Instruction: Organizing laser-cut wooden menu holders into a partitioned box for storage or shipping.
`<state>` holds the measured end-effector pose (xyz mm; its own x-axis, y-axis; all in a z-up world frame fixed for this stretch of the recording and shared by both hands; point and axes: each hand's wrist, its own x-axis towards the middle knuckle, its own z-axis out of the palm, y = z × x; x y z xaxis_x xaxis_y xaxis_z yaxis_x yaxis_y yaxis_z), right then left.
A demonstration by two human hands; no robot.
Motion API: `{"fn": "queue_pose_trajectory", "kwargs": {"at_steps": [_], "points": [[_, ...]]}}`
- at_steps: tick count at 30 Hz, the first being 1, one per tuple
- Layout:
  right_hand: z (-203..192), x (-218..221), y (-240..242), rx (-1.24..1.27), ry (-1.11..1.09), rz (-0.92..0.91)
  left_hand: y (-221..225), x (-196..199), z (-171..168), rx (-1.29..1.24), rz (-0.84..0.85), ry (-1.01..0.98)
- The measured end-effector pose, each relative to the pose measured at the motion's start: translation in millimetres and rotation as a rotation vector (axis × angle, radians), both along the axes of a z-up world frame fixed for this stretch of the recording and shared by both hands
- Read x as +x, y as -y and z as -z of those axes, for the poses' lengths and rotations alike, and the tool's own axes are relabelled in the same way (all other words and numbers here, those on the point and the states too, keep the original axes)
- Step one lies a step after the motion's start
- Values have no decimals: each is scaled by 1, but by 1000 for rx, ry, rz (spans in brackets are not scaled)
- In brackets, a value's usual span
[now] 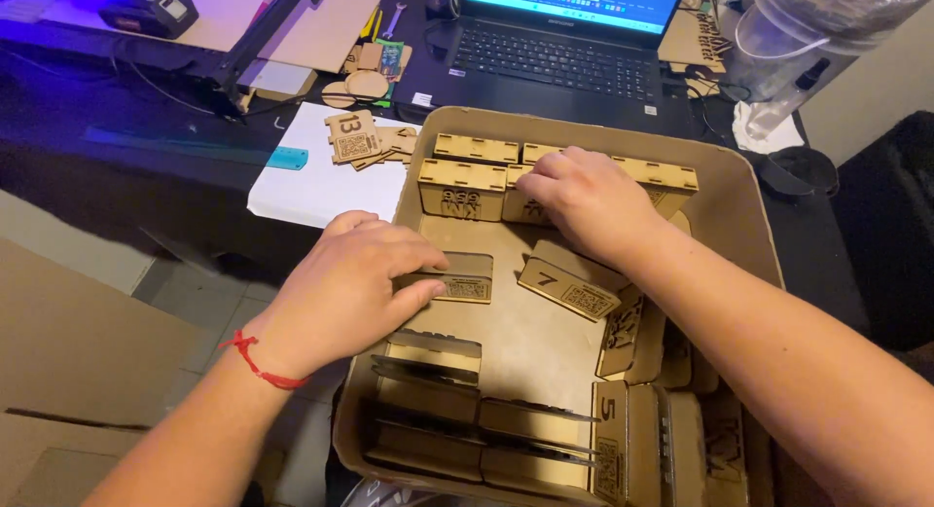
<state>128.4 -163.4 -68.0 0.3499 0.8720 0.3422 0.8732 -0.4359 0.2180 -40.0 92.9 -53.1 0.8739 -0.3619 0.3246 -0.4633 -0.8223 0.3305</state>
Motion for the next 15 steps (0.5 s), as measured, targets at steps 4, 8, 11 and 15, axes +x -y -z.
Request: {"fn": "queue_pose_trajectory", "kwargs": {"at_steps": [4, 8, 11, 15], "points": [[5, 2, 2, -2, 2, 13, -1, 1, 5, 11, 3, 36], [0, -1, 5, -37, 65, 27, -2, 0, 3, 50, -4, 27], [-19, -7, 10, -62, 28, 61, -1, -4, -8, 103, 14, 41], [-65, -34, 29, -35, -148, 233, 4, -12, -18, 172, 86, -143]]}}
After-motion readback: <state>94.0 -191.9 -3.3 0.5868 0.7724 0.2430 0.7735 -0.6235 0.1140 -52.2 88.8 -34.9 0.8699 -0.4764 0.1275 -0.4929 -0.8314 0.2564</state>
